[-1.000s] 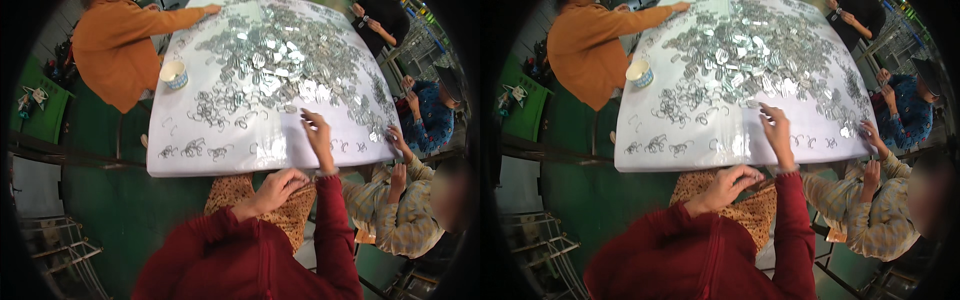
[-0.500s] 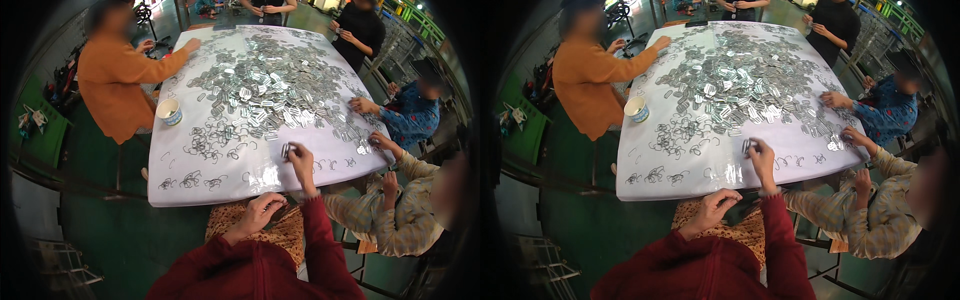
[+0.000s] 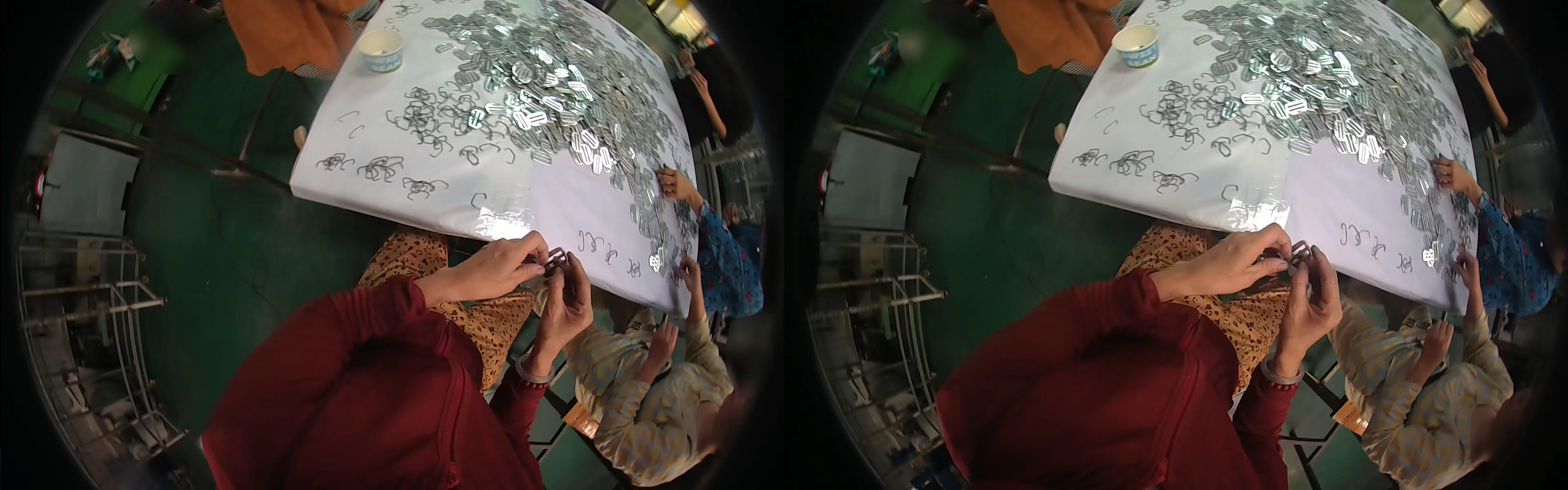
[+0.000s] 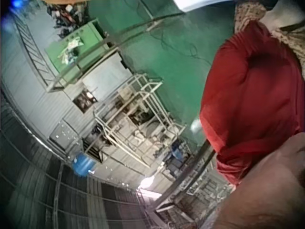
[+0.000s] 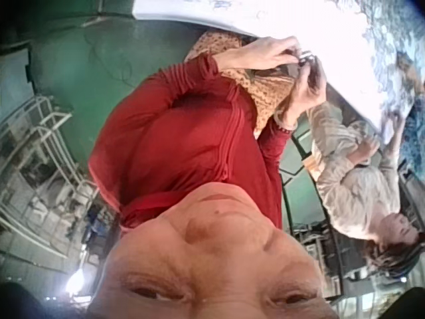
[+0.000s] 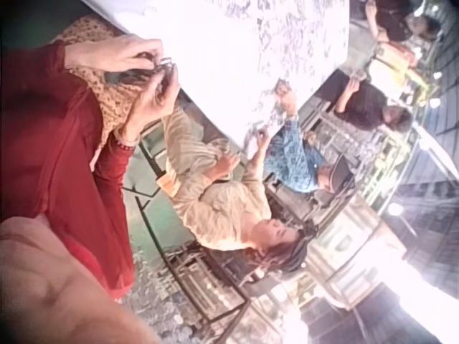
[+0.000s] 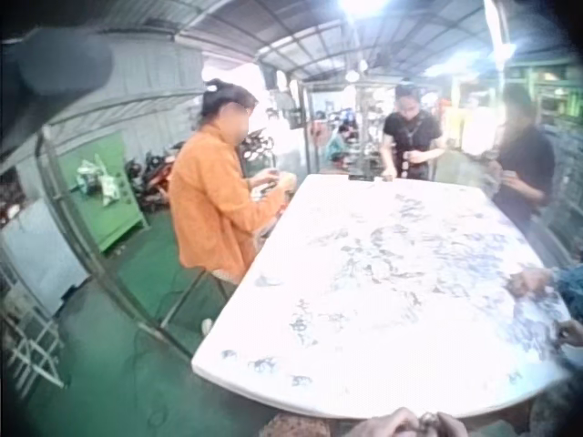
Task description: The person picks up metal buckles from a table and hangs them one at a time onto a metal rack.
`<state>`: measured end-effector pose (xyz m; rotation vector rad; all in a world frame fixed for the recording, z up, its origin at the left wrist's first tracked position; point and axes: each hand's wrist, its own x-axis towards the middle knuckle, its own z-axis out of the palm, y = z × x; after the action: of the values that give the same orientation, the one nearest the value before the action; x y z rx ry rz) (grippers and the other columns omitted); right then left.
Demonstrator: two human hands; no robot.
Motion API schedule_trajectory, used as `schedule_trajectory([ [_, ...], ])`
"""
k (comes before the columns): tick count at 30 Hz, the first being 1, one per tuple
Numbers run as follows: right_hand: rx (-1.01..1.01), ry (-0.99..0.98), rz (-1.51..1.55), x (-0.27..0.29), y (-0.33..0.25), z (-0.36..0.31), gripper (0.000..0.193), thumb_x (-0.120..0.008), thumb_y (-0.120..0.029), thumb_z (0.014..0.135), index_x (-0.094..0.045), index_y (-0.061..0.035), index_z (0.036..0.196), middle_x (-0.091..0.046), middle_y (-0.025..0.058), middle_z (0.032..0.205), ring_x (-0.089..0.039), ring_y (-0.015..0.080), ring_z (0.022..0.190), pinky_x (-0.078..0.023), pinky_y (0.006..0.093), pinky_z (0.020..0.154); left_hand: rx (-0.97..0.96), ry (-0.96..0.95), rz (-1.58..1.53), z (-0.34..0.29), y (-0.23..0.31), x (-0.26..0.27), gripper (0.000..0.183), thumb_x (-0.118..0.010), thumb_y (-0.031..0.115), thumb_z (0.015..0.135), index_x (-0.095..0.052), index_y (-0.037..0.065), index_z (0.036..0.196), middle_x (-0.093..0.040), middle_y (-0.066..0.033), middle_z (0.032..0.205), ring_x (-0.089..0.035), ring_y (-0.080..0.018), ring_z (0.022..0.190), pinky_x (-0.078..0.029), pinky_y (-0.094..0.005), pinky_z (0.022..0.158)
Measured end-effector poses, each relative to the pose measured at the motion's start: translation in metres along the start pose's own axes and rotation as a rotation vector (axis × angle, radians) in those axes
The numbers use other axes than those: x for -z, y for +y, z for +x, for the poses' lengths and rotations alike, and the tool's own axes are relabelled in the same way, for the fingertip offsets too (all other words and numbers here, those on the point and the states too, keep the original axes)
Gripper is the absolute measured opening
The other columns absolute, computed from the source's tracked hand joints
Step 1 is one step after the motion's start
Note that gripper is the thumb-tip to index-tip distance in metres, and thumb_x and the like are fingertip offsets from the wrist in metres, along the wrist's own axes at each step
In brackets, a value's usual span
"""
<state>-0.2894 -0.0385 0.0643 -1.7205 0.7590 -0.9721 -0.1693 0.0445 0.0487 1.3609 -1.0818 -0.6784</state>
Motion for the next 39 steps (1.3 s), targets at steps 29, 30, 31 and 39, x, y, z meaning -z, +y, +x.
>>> schedule_trajectory([
  [29, -0.201, -0.003, 0.277, 0.013, 0.001, -0.011, 0.022, -0.063, 0.005, 0.08, -0.063, 0.0039, 0.102, -0.063, 0.0042, 0.083, -0.058, 0.0083, 0.071, -0.048, 0.0211, 0.063, -0.06, 0.254, 1.191, 0.045, -0.112, 0.194, 0.009, -0.054, 0.015, 0.086, -0.058, 0.007, 0.087, -0.055, -0.0132, 0.086, -0.054, -0.0325, 0.089, -0.046, -0.0429, 0.073],
  [30, -0.188, -0.023, 0.285, 0.012, 0.004, -0.009, 0.021, -0.063, 0.005, 0.081, -0.063, 0.0043, 0.101, -0.062, 0.0036, 0.082, -0.058, 0.0083, 0.07, -0.048, 0.0208, 0.062, -0.064, 0.317, 1.162, 0.047, -0.107, 0.192, 0.01, -0.054, 0.015, 0.086, -0.057, 0.007, 0.09, -0.056, -0.0131, 0.085, -0.055, -0.0321, 0.089, -0.046, -0.0431, 0.073],
  [31, -0.254, -0.035, 0.353, 0.01, -0.01, -0.007, 0.02, -0.063, 0.005, 0.08, -0.063, 0.0047, 0.101, -0.061, 0.0032, 0.082, -0.057, 0.0078, 0.069, -0.047, 0.0199, 0.061, -0.043, 0.381, 1.097, 0.049, -0.098, 0.192, 0.009, -0.054, 0.013, 0.086, -0.056, 0.006, 0.092, -0.057, -0.0136, 0.087, -0.056, -0.0322, 0.087, -0.046, -0.0425, 0.073],
  [39, -0.224, -0.056, 0.26, 0.011, -0.002, -0.001, 0.02, -0.063, 0.004, 0.08, -0.064, 0.0036, 0.101, -0.062, 0.0019, 0.079, -0.055, 0.0055, 0.067, -0.045, 0.0182, 0.061, 0.03, 0.326, 0.219, 0.062, -0.031, 0.088, 0.012, -0.058, 0.006, 0.086, -0.063, -0.001, 0.095, -0.064, -0.01, 0.084, -0.061, -0.0162, 0.075, -0.048, -0.028, 0.065],
])
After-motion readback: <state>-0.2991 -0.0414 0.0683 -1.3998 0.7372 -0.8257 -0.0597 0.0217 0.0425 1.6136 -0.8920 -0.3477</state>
